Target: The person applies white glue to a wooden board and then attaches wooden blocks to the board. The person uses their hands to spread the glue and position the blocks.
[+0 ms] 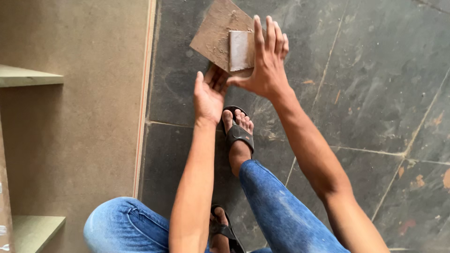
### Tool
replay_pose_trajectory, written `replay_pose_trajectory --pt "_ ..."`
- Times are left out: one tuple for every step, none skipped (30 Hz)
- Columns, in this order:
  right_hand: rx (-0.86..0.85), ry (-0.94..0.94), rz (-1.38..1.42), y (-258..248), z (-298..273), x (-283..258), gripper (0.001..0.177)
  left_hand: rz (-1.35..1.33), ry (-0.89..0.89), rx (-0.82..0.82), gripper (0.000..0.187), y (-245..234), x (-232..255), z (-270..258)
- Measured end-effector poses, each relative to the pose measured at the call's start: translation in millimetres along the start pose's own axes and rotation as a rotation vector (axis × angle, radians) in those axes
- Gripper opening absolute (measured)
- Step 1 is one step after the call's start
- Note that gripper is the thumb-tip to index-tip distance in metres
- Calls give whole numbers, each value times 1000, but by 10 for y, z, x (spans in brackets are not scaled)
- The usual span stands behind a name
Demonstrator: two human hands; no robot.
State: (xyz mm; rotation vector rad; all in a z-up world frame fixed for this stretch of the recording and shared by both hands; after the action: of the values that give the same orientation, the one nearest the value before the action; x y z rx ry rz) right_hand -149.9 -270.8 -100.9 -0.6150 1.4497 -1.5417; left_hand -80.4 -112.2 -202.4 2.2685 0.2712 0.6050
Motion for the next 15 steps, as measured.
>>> replay_pose_trajectory --pt "-52 33 24 43 48 -2 162 -20 -5 -13 68 7 -1 15" --pt "-104 65 47 84 72 2 157 -40 -10 -26 69 17 -2 25" --pt "-154 98 68 109 75 29 153 -60 -15 -42 70 34 3 40" --pt "-122 124 187 85 60 68 153 -26 -29 -29 71 35 9 41" --pt "-92 145 308 48 21 121 153 7 -39 -14 71 38 26 37" --pt "-62 167 430 17 -15 196 153 40 -50 1 72 43 55 41" --pt "18 107 347 -44 -45 306 152 67 -52 -6 72 53 75 40" --pt "97 46 265 -117 -84 446 150 95 -56 -12 72 62 97 38" --pt "172 -15 187 -176 -140 586 149 124 -59 -15 71 56 125 9" --pt "132 156 215 -157 -198 805 148 225 -22 10 70 35 168 -29" --pt "94 325 241 -108 -249 1009 147 328 17 30 69 22 227 -47" --pt "53 494 267 -28 -319 1171 146 431 56 50 68 4 284 -80" --pt "1 531 221 64 -347 1261 149 444 68 49 66 -9 334 -106" --pt "-52 568 174 149 -360 1333 152 457 80 48 65 -24 370 -126" --pt "-108 608 127 233 -390 1368 155 472 88 48 64 -43 384 -140"
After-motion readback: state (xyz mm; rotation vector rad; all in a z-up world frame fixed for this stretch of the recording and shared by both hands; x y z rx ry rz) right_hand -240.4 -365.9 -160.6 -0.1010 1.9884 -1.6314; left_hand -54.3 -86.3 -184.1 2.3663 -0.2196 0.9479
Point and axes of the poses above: each hand's wrist, its own z-axis towards the middle knuckle, its own y-axis out of the palm, x = y × z, the point moved 4 cm from there along z, towards the middle knuckle, and after that the axes turned 7 degrees about x, right-handed, at the moved point
